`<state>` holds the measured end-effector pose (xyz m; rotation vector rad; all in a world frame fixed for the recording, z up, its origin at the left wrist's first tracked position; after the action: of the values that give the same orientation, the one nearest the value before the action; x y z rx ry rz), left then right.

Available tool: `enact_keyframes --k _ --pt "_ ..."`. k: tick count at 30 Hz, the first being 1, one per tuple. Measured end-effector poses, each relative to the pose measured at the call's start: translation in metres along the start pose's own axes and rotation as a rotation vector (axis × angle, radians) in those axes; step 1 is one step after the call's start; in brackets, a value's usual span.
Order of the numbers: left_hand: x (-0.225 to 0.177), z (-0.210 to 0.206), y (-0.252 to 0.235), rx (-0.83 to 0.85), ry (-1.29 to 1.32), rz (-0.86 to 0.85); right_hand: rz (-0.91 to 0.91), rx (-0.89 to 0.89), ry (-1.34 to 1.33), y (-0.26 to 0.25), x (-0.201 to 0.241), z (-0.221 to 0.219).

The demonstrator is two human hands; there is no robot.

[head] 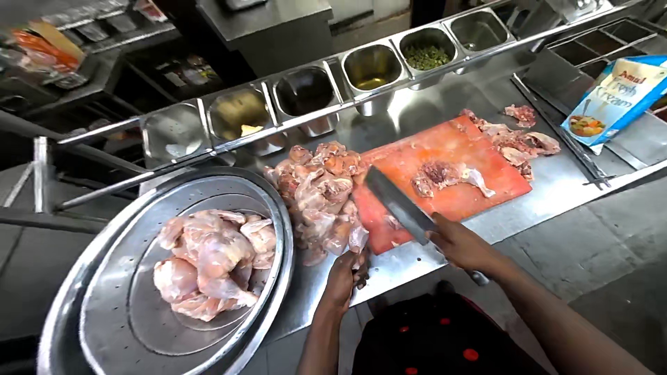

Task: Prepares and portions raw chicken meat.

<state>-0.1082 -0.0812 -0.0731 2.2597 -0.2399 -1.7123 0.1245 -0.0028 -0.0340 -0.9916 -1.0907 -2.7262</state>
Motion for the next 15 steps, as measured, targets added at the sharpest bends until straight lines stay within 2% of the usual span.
enact_keyframes --k 4,7,9,12,15 --pt "-0.059 0.013 -0.019 -0.061 -0.504 -0.120 -0.029 -0.026 -0.298 0.020 -0.045 0.016" --pt "-0.108 0.007 -0.035 -0.158 -0.755 -0.197 -0.067 -0.058 -0.352 0.033 -0.076 0.023" --pt "-0.126 -0.006 -0.047 -0.172 -0.855 -0.244 -0.071 -0.074 -0.386 0.041 -0.096 0.024" --pt "-0.108 -0.026 -0.073 -0.158 -1.025 -0.207 -0.047 -0.104 -0.466 0.049 -0.128 0.020" --pt "-0.076 -0.042 -0.092 -0.081 -1.503 0.088 -0.068 -0.145 -0.522 0.060 -0.155 0.017"
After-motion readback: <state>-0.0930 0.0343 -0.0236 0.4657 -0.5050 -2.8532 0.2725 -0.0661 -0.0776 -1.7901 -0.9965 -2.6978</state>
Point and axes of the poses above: each hand's wrist, its own y-axis away from the middle knuckle, its own z-axis out of the back of the hand, x = y × z, the point moved 10 cm from there along -y, towards the middle knuckle, and after that the axes turned 10 degrees about -z, right-handed, at the moved point
